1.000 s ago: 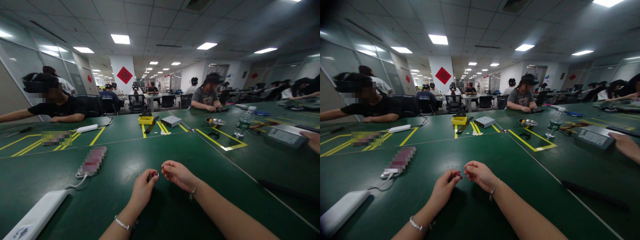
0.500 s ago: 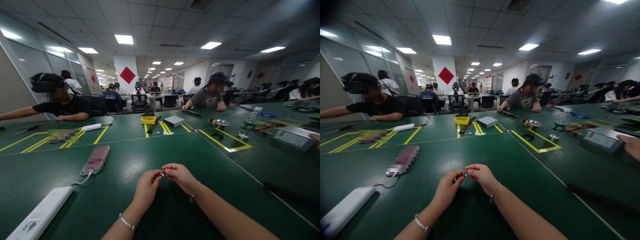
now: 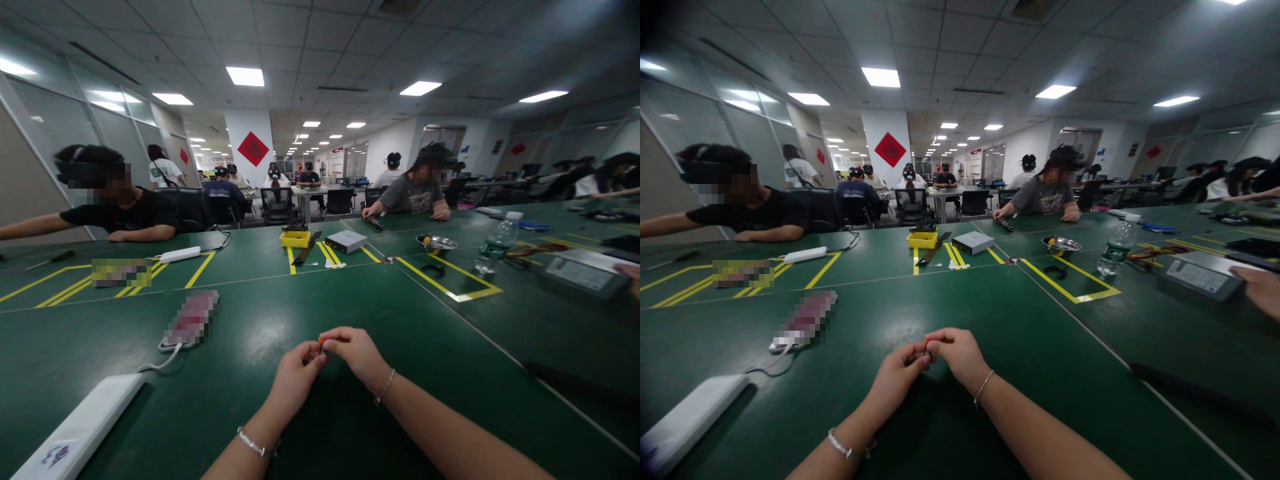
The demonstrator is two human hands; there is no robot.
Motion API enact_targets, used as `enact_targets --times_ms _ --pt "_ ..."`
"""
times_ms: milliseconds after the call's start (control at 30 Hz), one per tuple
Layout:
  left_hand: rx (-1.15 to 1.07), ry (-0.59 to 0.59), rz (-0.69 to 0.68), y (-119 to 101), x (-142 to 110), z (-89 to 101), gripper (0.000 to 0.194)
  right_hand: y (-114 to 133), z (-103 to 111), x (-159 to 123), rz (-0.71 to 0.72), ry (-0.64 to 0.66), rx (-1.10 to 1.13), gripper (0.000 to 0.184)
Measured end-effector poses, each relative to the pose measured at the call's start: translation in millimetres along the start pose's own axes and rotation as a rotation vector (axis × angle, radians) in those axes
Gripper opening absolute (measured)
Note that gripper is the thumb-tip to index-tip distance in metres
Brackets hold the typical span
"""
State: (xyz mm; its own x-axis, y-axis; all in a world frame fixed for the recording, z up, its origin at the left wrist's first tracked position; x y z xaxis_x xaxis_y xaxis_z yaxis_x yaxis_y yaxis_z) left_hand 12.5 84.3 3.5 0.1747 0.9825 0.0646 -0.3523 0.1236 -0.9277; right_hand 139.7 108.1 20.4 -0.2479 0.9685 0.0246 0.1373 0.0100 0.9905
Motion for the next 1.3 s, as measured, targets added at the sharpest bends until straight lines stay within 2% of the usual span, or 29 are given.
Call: enact_targets --times_ms 167,400,900,1067,1200,1300 --pt "-0.104 0.004 0.016 4.9 2.5 2.0 0.023 2.3 -1.8 -1.5 0.122 0.034 -0.192 0.017" --pt "-0.192 0.005 0.037 4.3 2.4 2.7 0.023 12.3 -3.2 -6.9 0.277 0.125 -0.406 0.023" --pt "-0.221 0.006 0.101 4.2 0.9 3.7 0.023 3.0 0.2 -1.3 0.181 0.088 -0.322 0.026" --pt "-0.268 0.004 0.098 3.1 1.6 2.8 0.02 7.9 -2.2 -5.5 0.231 0.107 -0.398 0.025" --pt "-0.322 -0.007 0.115 3.5 0.3 3.4 0.021 10.6 -4.7 -9.3 0.304 0.153 -0.495 0.035" --pt "-0.388 0.002 0.14 4.3 -0.7 2.4 0.022 12.3 -6.6 -11.2 0.413 0.176 -0.595 0.04"
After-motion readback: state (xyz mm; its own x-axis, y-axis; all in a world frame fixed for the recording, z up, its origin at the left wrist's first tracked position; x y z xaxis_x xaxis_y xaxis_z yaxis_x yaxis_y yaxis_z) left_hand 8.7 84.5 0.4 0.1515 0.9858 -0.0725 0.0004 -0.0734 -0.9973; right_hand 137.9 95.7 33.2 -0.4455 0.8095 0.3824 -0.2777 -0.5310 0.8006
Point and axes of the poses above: each hand's wrist, its own x-axis towards the middle knuckle, its own z-axis out of the back of the hand, y = z × x, the point moved 4 cm from there along x, towards the middle knuckle, and after that the axes turned 8 degrees about x, right-handed, at the moved point
